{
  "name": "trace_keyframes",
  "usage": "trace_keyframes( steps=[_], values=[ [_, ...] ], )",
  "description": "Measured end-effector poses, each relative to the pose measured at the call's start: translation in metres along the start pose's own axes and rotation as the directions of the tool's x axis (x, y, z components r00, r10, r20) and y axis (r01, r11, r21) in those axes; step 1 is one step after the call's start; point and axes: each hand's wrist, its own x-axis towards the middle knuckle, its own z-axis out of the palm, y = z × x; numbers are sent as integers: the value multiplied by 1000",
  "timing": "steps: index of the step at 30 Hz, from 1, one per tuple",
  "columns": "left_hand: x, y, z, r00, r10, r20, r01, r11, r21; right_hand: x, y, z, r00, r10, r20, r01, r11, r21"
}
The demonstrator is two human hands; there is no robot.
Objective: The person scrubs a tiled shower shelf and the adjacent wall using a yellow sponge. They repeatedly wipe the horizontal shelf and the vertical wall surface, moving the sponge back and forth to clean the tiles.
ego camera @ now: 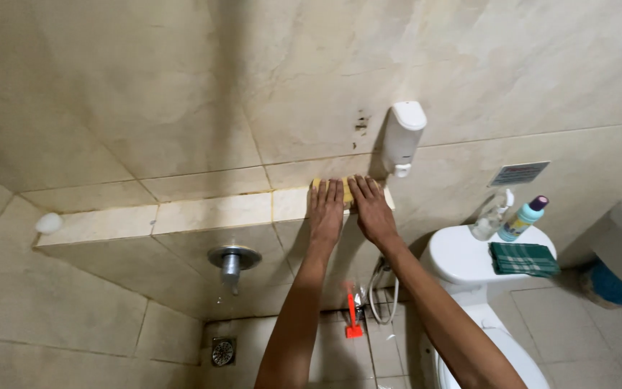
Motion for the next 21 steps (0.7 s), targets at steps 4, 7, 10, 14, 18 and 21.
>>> trace_keyframes(
  steps=[4,7,10,14,18,21],
  values=[
    [-11,-40,-4,999,-22,-42,23,999,26,15,-38,16,999,15,34,-14,1000,-3],
    [-20,-71,-10,996,-39,-86,41,999,31,24,-68,28,999,-24,33,24,1000,6],
    [-31,-98,-28,995,-92,-33,92,996,-6,34,-94,44,999,-44,16,43,999,32],
    [-45,-126,-29,992,-82,-95,84,996,15,41,-118,62,999,-34,20,34,999,17],
    [-45,-126,-40,994,-84,-72,82,996,-38,41,-124,62,999,10,50,-11,1000,23],
    [-46,-122,-42,992,-97,-75,92,994,-62,38,-122,56,998,0,66,-2,1000,31]
  ],
)
